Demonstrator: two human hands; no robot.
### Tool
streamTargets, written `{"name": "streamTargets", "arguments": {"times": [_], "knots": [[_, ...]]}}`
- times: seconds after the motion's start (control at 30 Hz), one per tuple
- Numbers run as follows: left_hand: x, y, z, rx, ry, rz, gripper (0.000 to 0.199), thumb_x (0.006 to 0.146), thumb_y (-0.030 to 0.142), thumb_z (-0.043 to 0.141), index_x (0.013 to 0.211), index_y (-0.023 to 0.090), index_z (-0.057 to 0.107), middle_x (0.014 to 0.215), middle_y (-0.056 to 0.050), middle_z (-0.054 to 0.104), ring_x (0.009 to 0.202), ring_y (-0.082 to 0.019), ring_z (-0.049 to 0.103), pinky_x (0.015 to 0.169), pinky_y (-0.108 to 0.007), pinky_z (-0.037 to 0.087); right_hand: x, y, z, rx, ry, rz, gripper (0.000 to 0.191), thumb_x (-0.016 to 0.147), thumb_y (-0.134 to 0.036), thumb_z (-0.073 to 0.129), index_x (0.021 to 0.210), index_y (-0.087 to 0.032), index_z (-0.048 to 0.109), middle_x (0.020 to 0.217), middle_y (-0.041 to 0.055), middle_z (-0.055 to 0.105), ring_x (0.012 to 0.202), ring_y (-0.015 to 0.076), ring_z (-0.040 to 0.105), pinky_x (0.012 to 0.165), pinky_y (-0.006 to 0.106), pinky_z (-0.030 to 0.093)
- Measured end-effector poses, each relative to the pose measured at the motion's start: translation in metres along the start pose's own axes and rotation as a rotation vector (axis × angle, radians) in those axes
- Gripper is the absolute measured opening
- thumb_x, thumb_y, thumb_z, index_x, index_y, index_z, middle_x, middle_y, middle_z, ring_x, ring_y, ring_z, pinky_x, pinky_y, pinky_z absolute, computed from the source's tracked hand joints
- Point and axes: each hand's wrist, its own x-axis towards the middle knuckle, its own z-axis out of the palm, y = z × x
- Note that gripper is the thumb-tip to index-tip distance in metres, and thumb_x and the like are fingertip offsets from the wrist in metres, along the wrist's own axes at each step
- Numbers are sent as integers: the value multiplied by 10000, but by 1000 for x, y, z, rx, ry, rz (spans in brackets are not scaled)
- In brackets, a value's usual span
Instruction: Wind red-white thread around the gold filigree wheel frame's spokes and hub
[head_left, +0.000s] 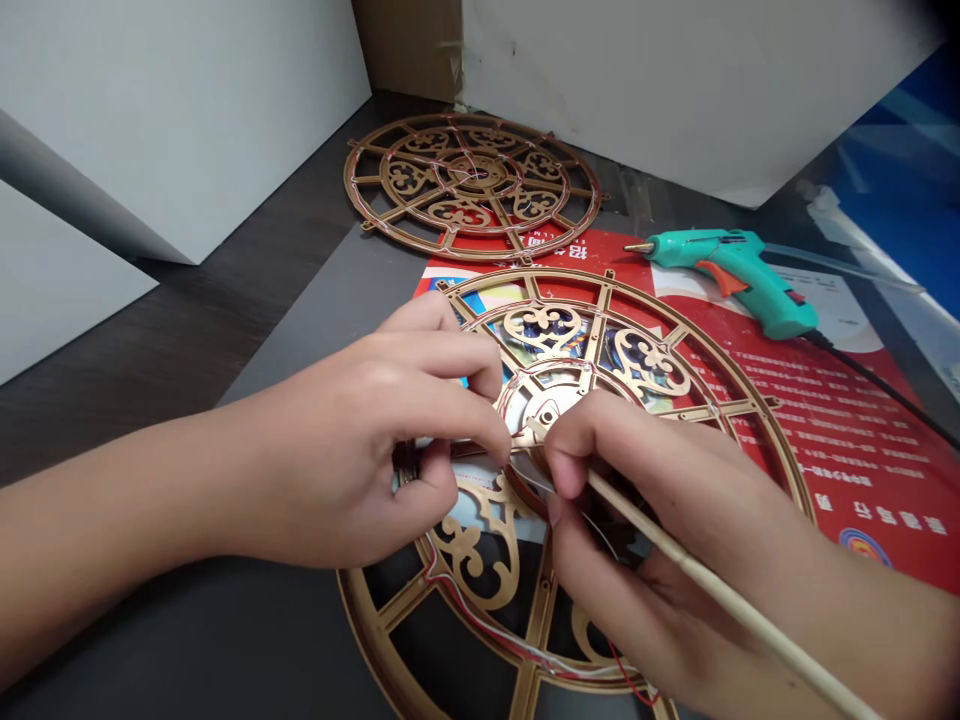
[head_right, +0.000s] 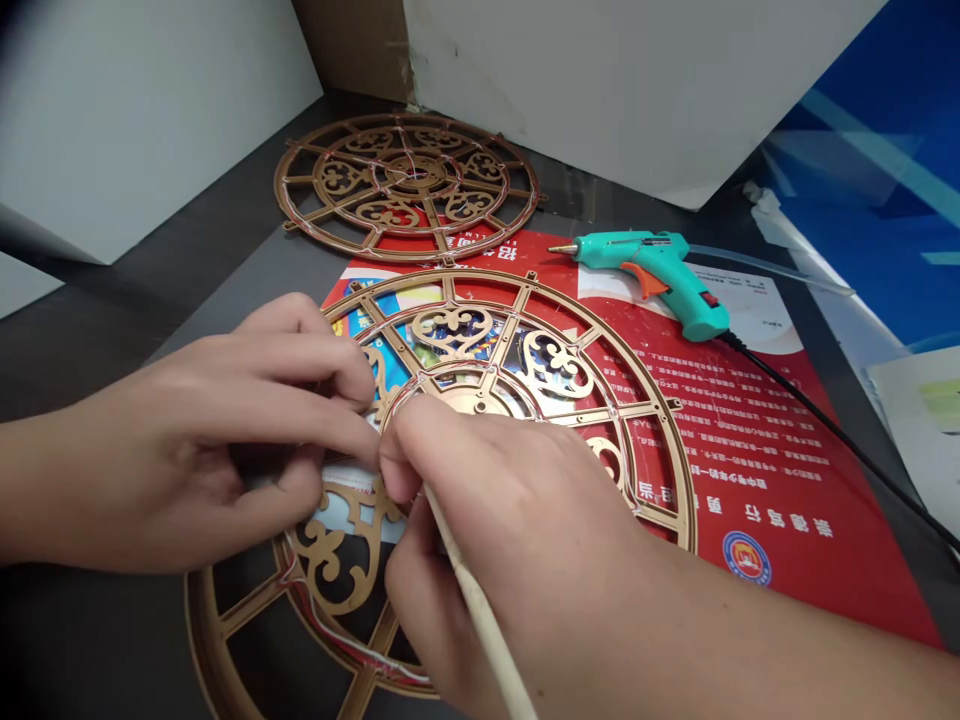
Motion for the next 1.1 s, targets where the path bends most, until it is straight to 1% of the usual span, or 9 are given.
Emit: {"name": "streamTargets", "arguments": {"times": [0.07,0.2,0.27,0.37,0.43,0.57,0.8,0.93,1.1], "knots": [[1,2,0,-18,-15,-20,304,838,53,630,876,273,836,918,-23,701,923,-222,527,898,-386,477,-1,0,1,16,3,-5,276,878,-63,601,989,-295,500,755,-107,542,532,87,445,510,239,406],[0,2,2,-49,19,31,295,855,9,608,886,243,784,904,-11,706,901,-209,510,921,-380,459,-1,-1,0,32,-3,10,258,886,-64,593,971,-287,493,761,-107,571,491,77,406,585,267,485],[-1,-1,3,-50,34,52,279,857,1,615,910,233,759,911,-4,711,906,-206,520,921,-380,455,0,-1,-1,45,4,25,278,868,-50,597,970,-289,498,756,-107,578,503,84,426,609,269,504],[-3,-6,2,-22,58,121,299,882,-23,575,983,217,722,933,11,699,893,-178,551,927,-377,453,-1,0,-3,72,-4,30,296,847,-54,619,979,-292,502,757,-105,585,533,94,459,611,270,497],[-5,-8,2,2,66,143,310,904,-30,548,985,225,704,948,6,687,887,-179,551,917,-380,452,-1,2,-3,72,-22,18,293,849,-65,625,982,-291,496,769,-103,594,541,94,468,617,280,489],[-6,-10,3,12,84,137,278,911,7,570,908,249,707,963,-26,675,918,-220,532,860,-388,455,-2,4,0,55,-2,2,273,866,-67,602,984,-290,496,756,-110,569,522,89,434,618,281,481],[-5,-10,4,22,83,158,253,924,22,571,798,219,668,945,-39,641,900,-207,499,844,-385,450,0,-3,0,33,43,13,231,874,-82,598,973,-276,521,753,-109,594,515,71,456,613,252,509],[-3,-9,4,30,67,139,275,936,8,564,819,218,696,948,-32,646,905,-199,509,855,-376,451,3,-5,-3,-2,17,16,190,907,-84,564,932,-266,518,737,-98,599,510,65,470,614,246,532],[-3,-8,5,23,121,121,265,955,20,568,932,232,725,920,-18,657,873,-200,520,893,-401,455,2,-4,-3,28,14,23,183,921,-101,562,964,-272,514,732,-95,608,536,79,512,574,250,511]]}}
